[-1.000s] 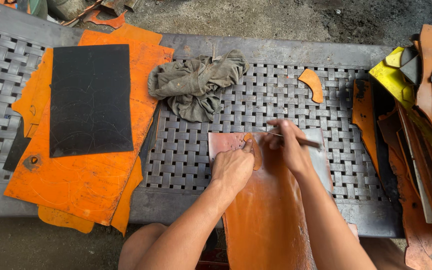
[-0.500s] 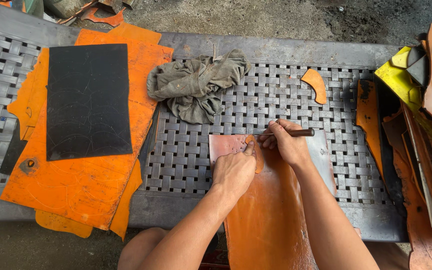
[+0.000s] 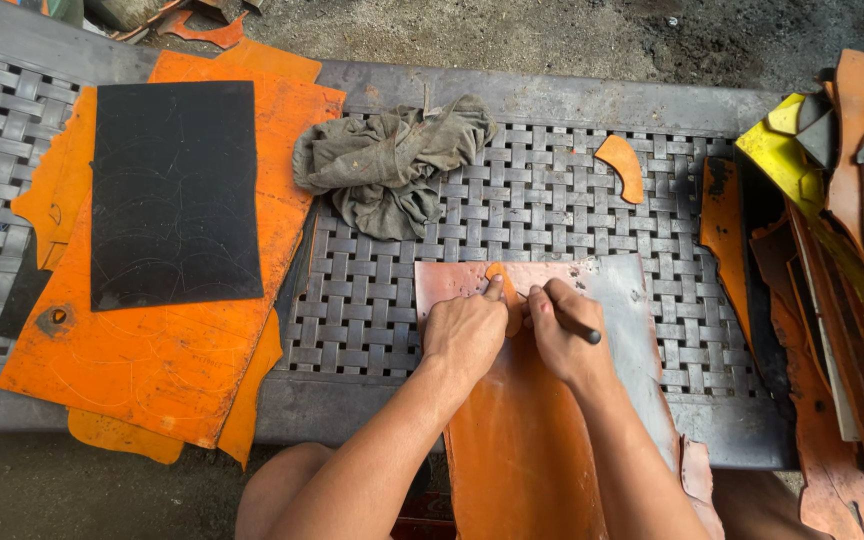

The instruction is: The person uses a small knife to cut orange rubber sheets on a perforated metal bench. They repeatedly position a small template on the sheet, trace around it, and cut out the shape, placing the finished pieces aside.

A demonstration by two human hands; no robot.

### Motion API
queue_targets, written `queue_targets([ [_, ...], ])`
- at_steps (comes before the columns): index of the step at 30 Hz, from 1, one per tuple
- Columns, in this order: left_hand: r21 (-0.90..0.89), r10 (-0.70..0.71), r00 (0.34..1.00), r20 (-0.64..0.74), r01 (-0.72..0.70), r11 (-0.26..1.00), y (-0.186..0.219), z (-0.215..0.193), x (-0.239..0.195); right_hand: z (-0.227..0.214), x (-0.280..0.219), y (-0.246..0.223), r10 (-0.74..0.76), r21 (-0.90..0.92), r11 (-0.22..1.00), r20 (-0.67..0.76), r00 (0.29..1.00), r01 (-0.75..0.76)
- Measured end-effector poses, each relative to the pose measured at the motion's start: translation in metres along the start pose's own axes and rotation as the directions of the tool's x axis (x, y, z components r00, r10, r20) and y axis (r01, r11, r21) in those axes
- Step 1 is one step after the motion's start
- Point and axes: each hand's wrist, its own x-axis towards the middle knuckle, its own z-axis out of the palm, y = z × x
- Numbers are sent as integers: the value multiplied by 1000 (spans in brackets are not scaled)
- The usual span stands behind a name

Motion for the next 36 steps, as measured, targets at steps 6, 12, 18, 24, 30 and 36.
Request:
queue_targets([
  [6, 47, -16, 999, 44, 14, 999, 0, 4, 4, 17, -50, -1, -181, -188, 971, -190, 965, 145],
  [12, 86, 74, 993, -96, -65, 994, -4, 16, 16, 35, -76, 24, 43, 474, 876, -261, 964, 90],
  [18, 185, 134, 990, -51, -123, 975, -3, 8, 46, 28, -74, 36, -54, 404, 907, -161, 986, 116],
  [24, 227, 132, 991, 9, -131, 965, 8, -6, 53, 39, -60, 23, -98, 204, 972, -89, 991, 115],
  [30, 216, 113, 993, 35, -118, 969, 10, -9, 51, 43, -55, 22, -138, 194, 969, -85, 987, 152],
  [36, 242, 116, 990, 78, -132, 961, 14, -6, 52, 41, -62, 19, -164, 54, 984, -116, 980, 171],
])
